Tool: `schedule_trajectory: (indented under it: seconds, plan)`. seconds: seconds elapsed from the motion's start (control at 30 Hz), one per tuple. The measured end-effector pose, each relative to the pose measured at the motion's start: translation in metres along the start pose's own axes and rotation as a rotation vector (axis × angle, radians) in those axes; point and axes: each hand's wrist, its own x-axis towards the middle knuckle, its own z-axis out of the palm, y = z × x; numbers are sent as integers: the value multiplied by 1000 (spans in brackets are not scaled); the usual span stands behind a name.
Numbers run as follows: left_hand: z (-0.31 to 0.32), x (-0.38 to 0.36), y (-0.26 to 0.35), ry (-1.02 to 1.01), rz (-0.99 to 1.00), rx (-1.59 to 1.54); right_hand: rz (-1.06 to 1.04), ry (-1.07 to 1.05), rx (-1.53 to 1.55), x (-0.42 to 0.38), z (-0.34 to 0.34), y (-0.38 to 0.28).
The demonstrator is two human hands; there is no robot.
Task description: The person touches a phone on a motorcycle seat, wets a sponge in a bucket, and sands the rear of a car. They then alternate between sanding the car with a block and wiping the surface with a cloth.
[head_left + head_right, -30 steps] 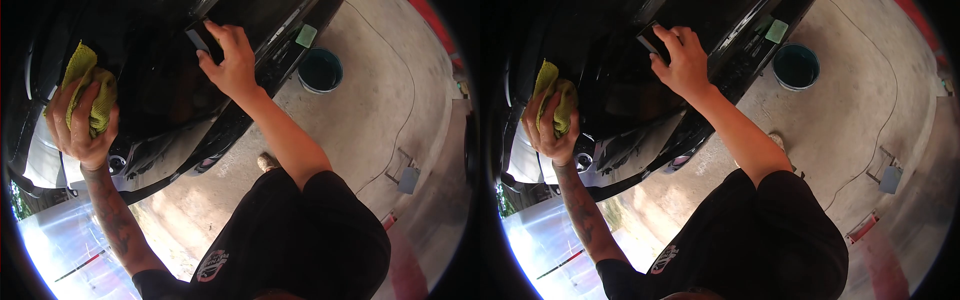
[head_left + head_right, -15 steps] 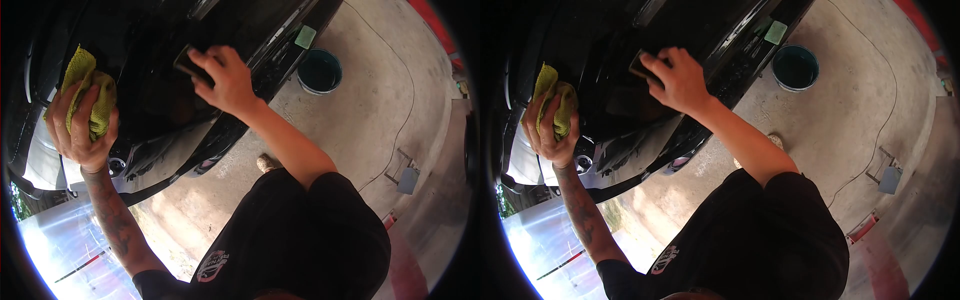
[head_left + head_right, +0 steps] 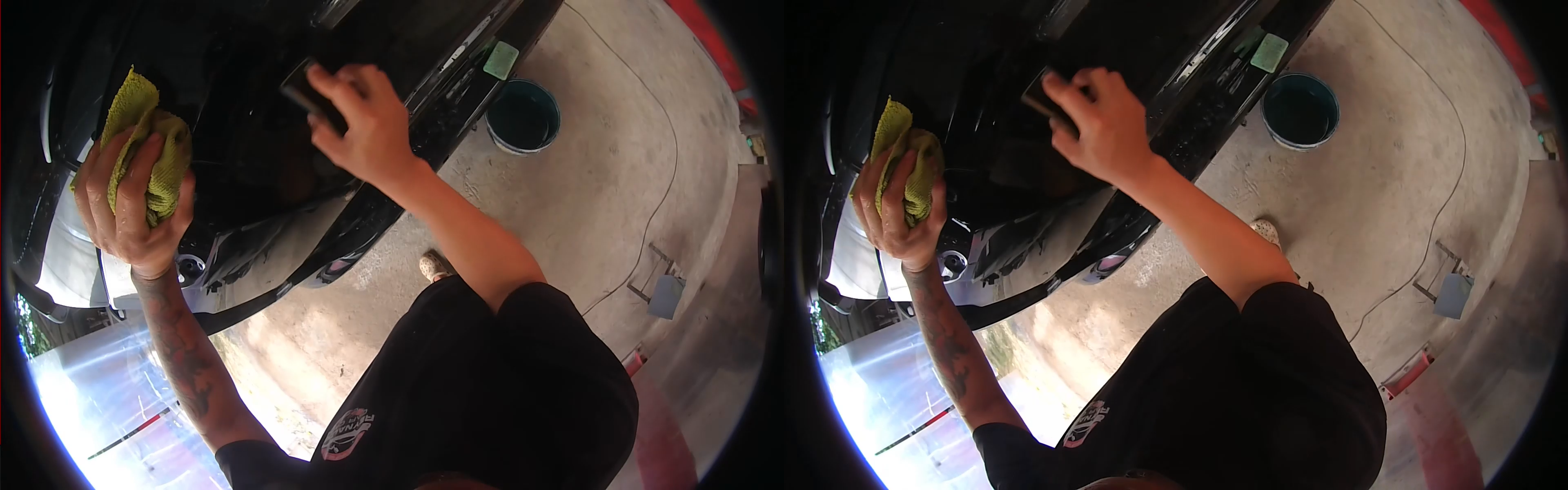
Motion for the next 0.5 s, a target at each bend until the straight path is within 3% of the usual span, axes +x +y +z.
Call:
schedule_trajectory:
  seconds: [0.13, 0.27, 0.4, 0.5]
  plan:
    - [1, 1, 1, 10, 0, -4, -97, -21, -34, 1, 0, 6]
    - [-1, 0, 1, -2, -6, -8, 48, 88, -20, 8, 4, 5]
    - [1, 0, 1, -2, -6, -9, -27, 2, -10, -2, 3, 3]
    - [0, 0, 1, 2, -2, -8, 28, 94, -31, 14, 0, 21]
